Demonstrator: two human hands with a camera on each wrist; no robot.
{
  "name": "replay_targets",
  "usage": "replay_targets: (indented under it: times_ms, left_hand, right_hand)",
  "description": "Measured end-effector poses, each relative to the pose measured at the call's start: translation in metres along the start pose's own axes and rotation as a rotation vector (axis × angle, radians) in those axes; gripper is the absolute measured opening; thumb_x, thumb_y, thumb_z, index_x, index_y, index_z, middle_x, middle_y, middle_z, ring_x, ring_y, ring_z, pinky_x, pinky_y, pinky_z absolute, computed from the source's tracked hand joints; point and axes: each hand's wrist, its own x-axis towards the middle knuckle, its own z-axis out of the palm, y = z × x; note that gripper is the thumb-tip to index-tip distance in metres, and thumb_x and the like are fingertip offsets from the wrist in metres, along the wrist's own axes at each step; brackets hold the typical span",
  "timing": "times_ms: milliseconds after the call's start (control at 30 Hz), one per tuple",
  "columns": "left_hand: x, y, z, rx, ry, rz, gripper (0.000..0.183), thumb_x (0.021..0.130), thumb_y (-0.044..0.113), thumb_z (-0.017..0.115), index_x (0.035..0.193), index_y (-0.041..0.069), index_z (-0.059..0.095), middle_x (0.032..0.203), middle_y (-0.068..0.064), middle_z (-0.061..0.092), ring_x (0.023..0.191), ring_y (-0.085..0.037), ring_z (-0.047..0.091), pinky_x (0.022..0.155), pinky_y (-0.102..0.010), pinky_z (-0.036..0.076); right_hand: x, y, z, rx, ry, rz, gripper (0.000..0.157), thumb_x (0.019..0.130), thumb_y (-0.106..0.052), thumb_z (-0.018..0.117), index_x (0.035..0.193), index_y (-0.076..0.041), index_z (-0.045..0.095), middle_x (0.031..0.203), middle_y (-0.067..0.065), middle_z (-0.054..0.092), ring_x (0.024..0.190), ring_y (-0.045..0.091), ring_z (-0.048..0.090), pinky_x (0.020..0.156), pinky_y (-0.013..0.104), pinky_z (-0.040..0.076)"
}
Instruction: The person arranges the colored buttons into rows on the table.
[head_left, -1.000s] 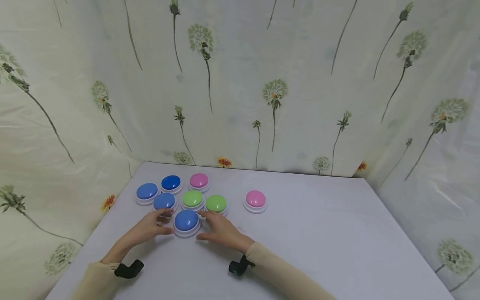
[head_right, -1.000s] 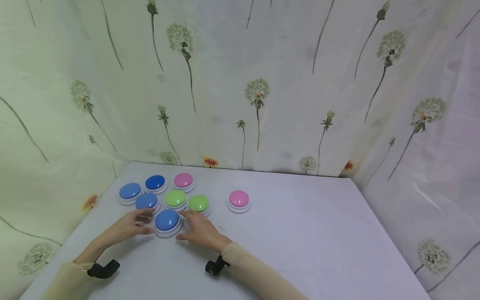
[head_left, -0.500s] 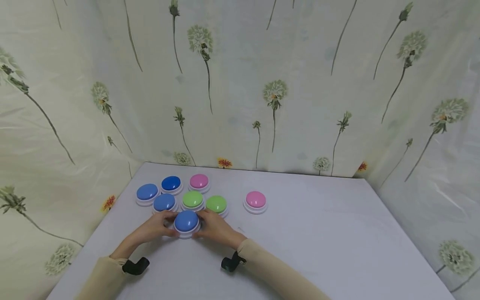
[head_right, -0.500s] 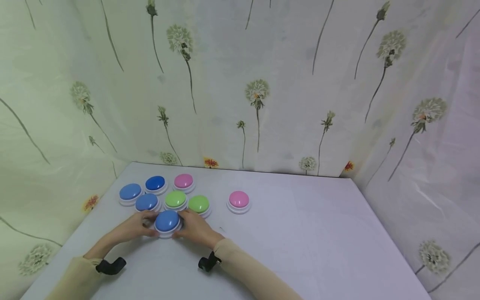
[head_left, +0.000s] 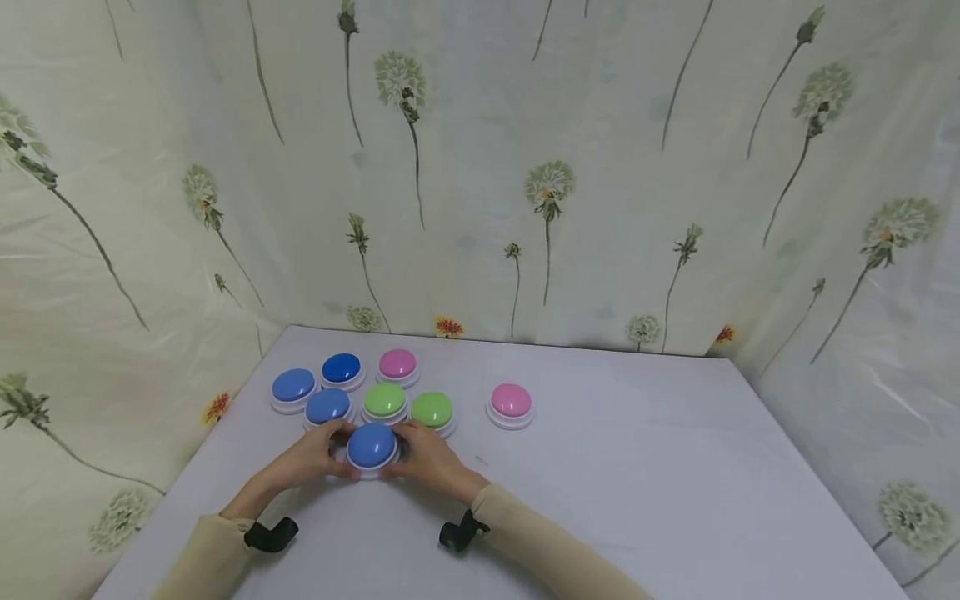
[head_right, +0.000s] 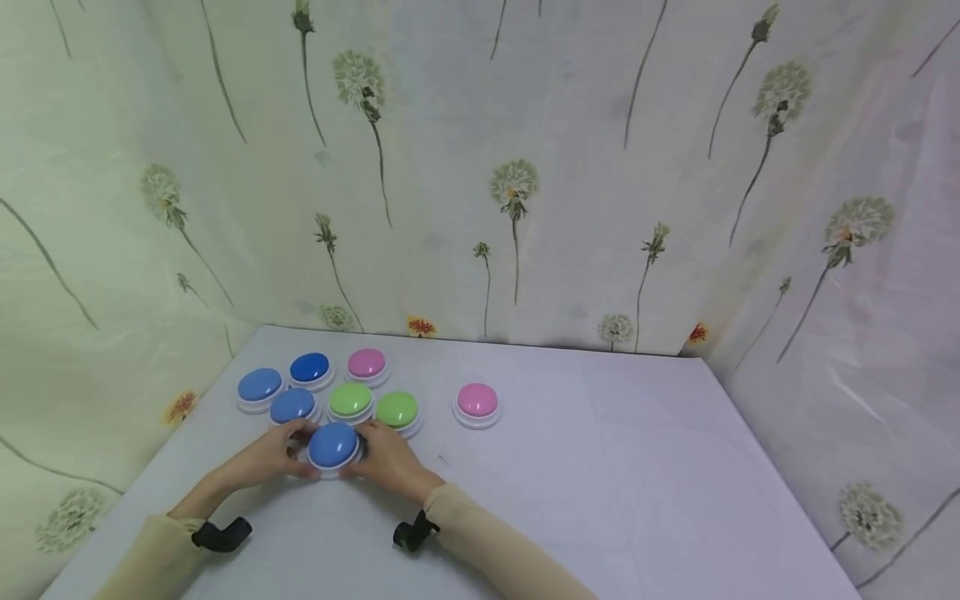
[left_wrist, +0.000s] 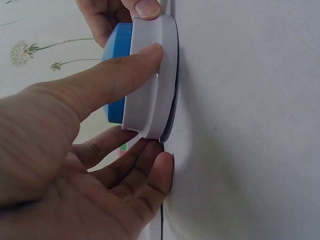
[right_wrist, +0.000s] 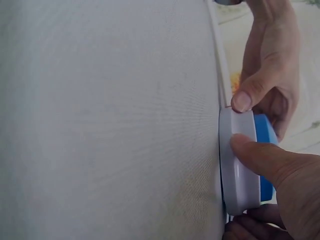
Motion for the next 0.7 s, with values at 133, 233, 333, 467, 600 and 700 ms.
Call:
replay_targets:
  times_ms: [133, 233, 333, 467, 600, 700]
  left_hand:
    - [-0.001, 0.0, -0.001, 0.009, -0.01, 0.005, 0.07, 0.069, 0.022, 0.086, 0.126, -0.001, 0.051, 0.121, -0.013, 0.059, 0.11, -0.028, 0.053, 0.093, -0.045, 0.046]
    - [-0.002, 0.001, -0.002, 0.011, -0.017, 0.014, 0.069, 0.069, 0.022, 0.086, 0.124, -0.001, 0.051, 0.118, -0.013, 0.059, 0.108, -0.027, 0.053, 0.089, -0.04, 0.046]
    - [-0.002, 0.004, -0.002, 0.004, -0.017, 0.019, 0.068, 0.069, 0.021, 0.086, 0.124, -0.001, 0.051, 0.117, -0.013, 0.058, 0.107, -0.027, 0.052, 0.086, -0.038, 0.046]
    - [-0.002, 0.006, -0.002, 0.004, -0.013, 0.021, 0.068, 0.07, 0.021, 0.086, 0.123, -0.001, 0.051, 0.116, -0.012, 0.058, 0.106, -0.026, 0.052, 0.085, -0.037, 0.047]
    - [-0.001, 0.012, -0.001, 0.007, -0.008, 0.027, 0.067, 0.069, 0.022, 0.086, 0.122, 0.001, 0.052, 0.116, -0.011, 0.059, 0.108, -0.025, 0.052, 0.086, -0.037, 0.048]
    - [0.0, 0.019, 0.001, 0.005, -0.01, 0.028, 0.066, 0.07, 0.023, 0.086, 0.121, 0.002, 0.051, 0.117, -0.01, 0.058, 0.109, -0.026, 0.052, 0.088, -0.039, 0.049]
  right_hand:
    - [0.0, 0.001, 0.002, 0.013, -0.006, -0.001, 0.065, 0.076, -0.036, 0.081, 0.131, -0.01, 0.057, 0.124, 0.002, 0.063, 0.115, 0.012, 0.057, 0.1, 0.026, 0.046]
    - [-0.001, 0.001, 0.002, 0.016, 0.002, -0.01, 0.066, 0.076, -0.036, 0.082, 0.131, -0.011, 0.057, 0.124, 0.001, 0.063, 0.115, 0.011, 0.057, 0.1, 0.026, 0.046]
    - [-0.002, 0.002, 0.001, 0.027, 0.006, -0.016, 0.065, 0.075, -0.036, 0.082, 0.131, -0.011, 0.057, 0.123, 0.0, 0.063, 0.114, 0.011, 0.057, 0.099, 0.025, 0.046]
    - [-0.003, 0.003, -0.001, 0.062, 0.004, -0.023, 0.065, 0.076, -0.036, 0.081, 0.131, -0.012, 0.057, 0.123, -0.001, 0.063, 0.113, 0.009, 0.057, 0.099, 0.025, 0.046]
    - [-0.007, 0.006, -0.005, 0.087, 0.012, -0.023, 0.064, 0.076, -0.037, 0.081, 0.13, -0.014, 0.057, 0.123, -0.001, 0.063, 0.113, 0.01, 0.058, 0.098, 0.026, 0.047]
    - [-0.011, 0.006, -0.012, 0.096, 0.017, -0.017, 0.065, 0.076, -0.039, 0.081, 0.131, -0.014, 0.056, 0.124, -0.001, 0.063, 0.114, 0.012, 0.059, 0.097, 0.027, 0.048]
